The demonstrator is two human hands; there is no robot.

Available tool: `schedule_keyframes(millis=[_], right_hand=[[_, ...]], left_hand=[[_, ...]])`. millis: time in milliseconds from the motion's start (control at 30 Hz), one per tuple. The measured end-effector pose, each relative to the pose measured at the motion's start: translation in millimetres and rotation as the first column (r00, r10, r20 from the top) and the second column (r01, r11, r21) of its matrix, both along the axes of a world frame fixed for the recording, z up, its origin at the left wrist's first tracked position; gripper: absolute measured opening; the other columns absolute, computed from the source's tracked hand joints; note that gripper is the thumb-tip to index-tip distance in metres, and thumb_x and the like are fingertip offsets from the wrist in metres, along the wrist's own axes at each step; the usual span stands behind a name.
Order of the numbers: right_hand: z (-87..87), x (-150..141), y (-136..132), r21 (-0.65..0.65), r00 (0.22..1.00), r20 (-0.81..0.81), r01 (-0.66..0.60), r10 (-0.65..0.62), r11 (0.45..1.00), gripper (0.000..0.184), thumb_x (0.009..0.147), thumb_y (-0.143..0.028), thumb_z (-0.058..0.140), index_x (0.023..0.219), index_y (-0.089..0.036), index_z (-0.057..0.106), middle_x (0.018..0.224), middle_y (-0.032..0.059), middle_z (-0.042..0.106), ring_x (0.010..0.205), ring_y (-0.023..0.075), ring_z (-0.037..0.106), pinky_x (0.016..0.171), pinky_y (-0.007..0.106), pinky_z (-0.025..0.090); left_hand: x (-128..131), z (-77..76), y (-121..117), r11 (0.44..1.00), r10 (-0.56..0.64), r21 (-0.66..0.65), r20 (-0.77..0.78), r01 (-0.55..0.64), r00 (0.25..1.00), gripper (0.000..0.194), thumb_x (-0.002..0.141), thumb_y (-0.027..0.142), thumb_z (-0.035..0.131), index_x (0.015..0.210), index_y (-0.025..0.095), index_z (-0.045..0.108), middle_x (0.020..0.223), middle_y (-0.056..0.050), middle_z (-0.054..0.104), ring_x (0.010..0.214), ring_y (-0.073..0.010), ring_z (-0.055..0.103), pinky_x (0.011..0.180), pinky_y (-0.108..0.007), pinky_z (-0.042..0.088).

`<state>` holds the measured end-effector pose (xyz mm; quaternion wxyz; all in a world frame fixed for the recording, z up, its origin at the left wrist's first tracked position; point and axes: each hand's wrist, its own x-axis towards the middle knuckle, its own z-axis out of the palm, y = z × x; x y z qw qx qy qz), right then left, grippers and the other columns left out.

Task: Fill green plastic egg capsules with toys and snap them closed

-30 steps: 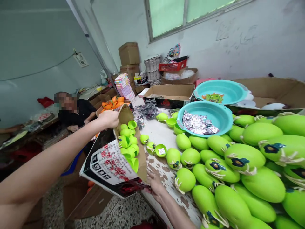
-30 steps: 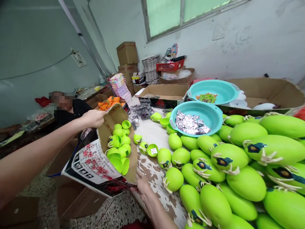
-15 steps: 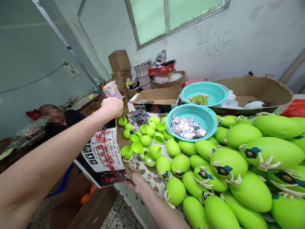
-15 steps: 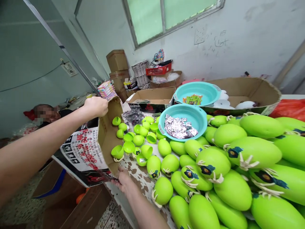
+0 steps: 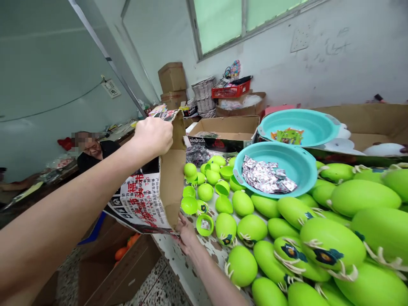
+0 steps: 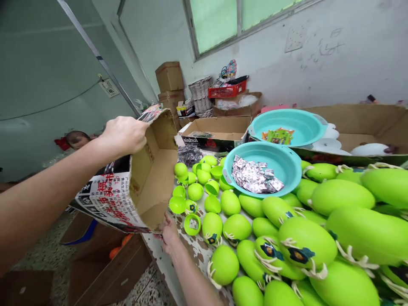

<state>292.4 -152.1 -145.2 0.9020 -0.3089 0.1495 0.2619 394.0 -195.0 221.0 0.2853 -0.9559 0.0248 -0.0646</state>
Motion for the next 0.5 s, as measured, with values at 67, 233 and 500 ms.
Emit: schedule_keyframes(millis=[67, 233, 500], right_hand=[[0.3, 3.8, 2.9, -0.019, 1.000, 0.011, -0.007, 0.007, 1.000, 0.089, 0.051, -0.009, 0.056, 0.138, -0.026, 0.046, 0.112, 0.0021, 0.071, 0.067, 0.0152, 0.064, 0.048, 0.021, 0.047], [-13.3, 0.1, 14.1, -0.086, 0.999, 0.020, -0.048, 0.050, 0.995, 0.094, 0.049, -0.009, 0.053, 0.141, -0.022, 0.043, 0.120, 0.0056, 0.068, 0.072, 0.0171, 0.066, 0.049, 0.023, 0.049], [-35.7, -2.1, 12.1, -0.311, 0.994, 0.054, -0.069, 0.090, 0.948, 0.096, 0.052, -0.014, 0.056, 0.145, -0.027, 0.040, 0.129, 0.0046, 0.063, 0.071, 0.0149, 0.065, 0.049, 0.021, 0.046]], left_hand=[[-4.8, 0.4, 7.4, 0.998, -0.004, 0.059, 0.013, 0.003, 1.000, 0.038, 0.083, 0.023, 0.050, 0.116, 0.014, 0.067, 0.106, -0.016, 0.066, 0.102, -0.0351, 0.063, 0.085, -0.042, 0.050], [-6.3, -14.9, 62.5, 0.997, 0.063, 0.052, 0.015, -0.064, 0.998, 0.048, 0.086, 0.024, 0.048, 0.132, 0.018, 0.057, 0.107, -0.016, 0.068, 0.101, -0.0345, 0.064, 0.084, -0.041, 0.051], [-55.2, -53.1, 180.6, 0.976, 0.208, -0.087, 0.065, -0.202, 0.976, 0.059, 0.086, 0.024, 0.043, 0.145, 0.020, 0.041, 0.101, -0.019, 0.069, 0.093, -0.0391, 0.067, 0.075, -0.045, 0.054]])
